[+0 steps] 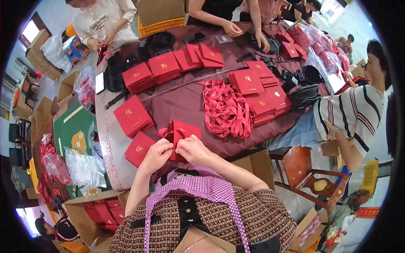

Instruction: The person attaches ribbons to red gift bags by hand at an assembly table.

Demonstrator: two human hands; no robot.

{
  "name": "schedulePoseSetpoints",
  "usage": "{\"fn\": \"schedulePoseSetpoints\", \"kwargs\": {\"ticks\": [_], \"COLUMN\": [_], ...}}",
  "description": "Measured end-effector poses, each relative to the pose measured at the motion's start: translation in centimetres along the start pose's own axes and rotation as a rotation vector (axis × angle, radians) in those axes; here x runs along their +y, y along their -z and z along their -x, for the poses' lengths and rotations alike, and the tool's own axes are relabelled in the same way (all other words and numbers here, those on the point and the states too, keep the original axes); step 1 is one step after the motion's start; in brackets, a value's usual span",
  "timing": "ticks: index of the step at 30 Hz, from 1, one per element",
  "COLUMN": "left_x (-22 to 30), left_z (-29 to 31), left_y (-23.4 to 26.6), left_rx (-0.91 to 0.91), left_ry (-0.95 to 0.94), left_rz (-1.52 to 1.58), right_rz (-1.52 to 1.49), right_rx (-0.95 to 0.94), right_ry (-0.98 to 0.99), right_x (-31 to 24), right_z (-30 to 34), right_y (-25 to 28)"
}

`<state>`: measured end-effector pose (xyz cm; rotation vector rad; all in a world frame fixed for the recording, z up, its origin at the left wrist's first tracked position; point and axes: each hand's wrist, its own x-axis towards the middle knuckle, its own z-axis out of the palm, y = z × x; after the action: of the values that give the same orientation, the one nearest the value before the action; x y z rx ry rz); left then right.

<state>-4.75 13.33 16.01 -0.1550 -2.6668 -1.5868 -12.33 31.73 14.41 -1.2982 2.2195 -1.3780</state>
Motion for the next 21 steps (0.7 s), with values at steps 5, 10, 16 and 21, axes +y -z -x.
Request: {"fn": "schedulePoseSetpoints", "kwargs": {"ticks": [5,10,16,21], "left_x": [0.0,1.3,1.7,1.2], "left_z": [0.3,0.3,0.1,0.9], "left_y": [-0.7,-1.7,-1.6,-1.5], "left_rx": [-0.008,-0.070,-0.076,-0.048], "left_ry": [-0.064,-0.090,-0.101,-0.078], "left_rz": [-0.052,-0.139,-0.132,-0.129], "right_rz": [0.075,0.401,0.518,0.512], "right_rx": [-0.024,0.028,-0.108,-0.248], "right_ry": [0.026,0.240,0.435,0.486], "right_x": [0.2,-3.6,-2.3,-2.9], "right_z": [0.8,-0.7,-1.0,-1.2], "right_y": [0.3,4.2,4.4,5.1]}}
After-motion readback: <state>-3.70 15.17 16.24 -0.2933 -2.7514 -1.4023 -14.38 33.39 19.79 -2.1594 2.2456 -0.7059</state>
